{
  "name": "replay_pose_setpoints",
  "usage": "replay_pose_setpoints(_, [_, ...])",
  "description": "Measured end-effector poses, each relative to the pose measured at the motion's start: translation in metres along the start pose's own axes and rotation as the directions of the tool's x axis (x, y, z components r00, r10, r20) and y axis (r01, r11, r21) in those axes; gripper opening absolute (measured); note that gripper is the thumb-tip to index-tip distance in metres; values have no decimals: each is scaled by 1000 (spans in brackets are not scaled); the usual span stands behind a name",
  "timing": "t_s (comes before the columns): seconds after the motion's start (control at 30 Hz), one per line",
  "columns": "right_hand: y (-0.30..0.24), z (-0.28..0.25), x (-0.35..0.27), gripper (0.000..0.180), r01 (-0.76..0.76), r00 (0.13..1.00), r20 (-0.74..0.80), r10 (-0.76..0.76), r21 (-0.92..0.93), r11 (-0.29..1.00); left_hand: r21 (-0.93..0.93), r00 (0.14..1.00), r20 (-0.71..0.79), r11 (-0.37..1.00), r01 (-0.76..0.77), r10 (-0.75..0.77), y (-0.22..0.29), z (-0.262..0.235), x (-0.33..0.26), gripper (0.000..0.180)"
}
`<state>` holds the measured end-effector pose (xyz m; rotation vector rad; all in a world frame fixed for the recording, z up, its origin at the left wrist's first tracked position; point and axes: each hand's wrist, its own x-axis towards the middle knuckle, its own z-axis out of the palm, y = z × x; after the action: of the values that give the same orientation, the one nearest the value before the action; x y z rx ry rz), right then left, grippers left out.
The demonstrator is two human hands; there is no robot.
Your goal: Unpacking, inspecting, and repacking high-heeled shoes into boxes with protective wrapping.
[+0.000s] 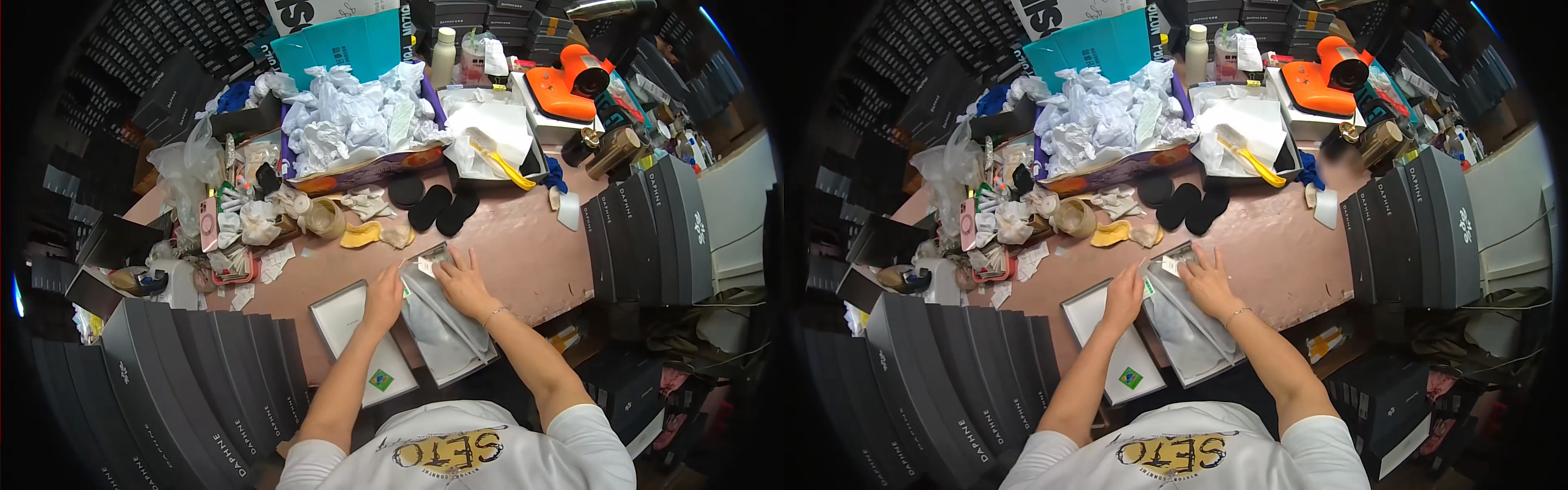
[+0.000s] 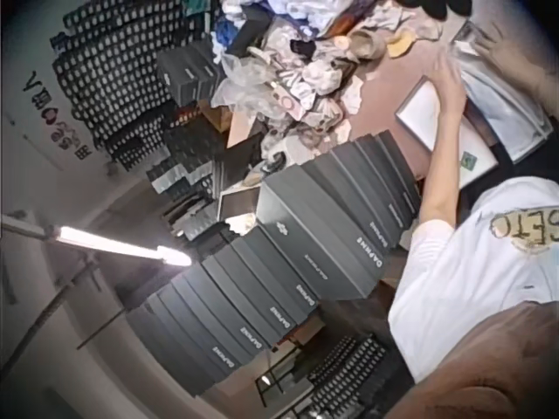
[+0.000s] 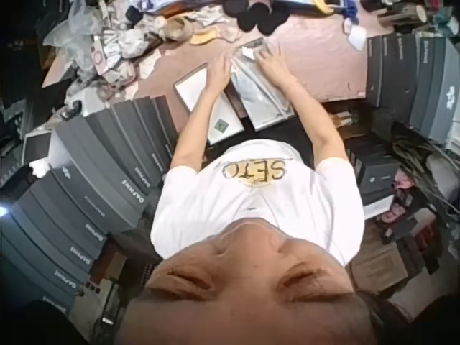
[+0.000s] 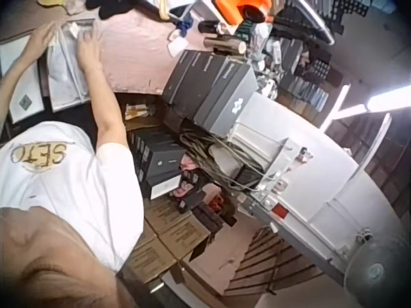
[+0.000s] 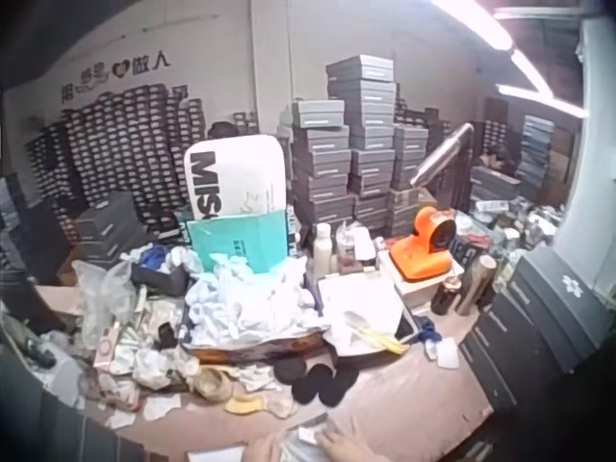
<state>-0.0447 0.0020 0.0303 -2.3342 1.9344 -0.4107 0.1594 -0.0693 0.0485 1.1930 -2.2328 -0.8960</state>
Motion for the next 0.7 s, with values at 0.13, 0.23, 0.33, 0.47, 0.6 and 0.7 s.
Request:
replay_pose_setpoints(0.13, [3, -7, -10, 29, -199, 980, 20, 198, 154, 968, -858, 872, 218, 340, 385, -438, 21, 21, -42, 32])
replay_pose_setpoints(0.23, [-31, -47, -28, 28, -192, 980, 73, 183, 143, 971, -911, 814, 404, -102, 399, -419, 40, 42, -62, 43])
replay_pose_setpoints(0.33, [-70, -36, -44, 31, 3, 992, 120, -29, 216, 976, -933, 814, 340, -61, 354, -470, 53, 55, -64, 60])
replay_pose_setpoints(0.47, [-40, -58, -42, 19, -53, 993, 119, 17, 304, 951, -938, 791, 264, 42, 343, -552, 41, 60, -57, 39])
replay_pose_setpoints(0.6, [-16, -60, -36, 26, -269, 963, 147, 228, 406, 874, -849, 709, 524, -357, 390, -472, 38, 75, -34, 37])
replay_pose_setpoints(0.7, [-5, -36, -41, 32, -258, 953, 232, 194, 290, 922, -807, 600, 591, -394, 440, -540, 58, 86, -27, 34])
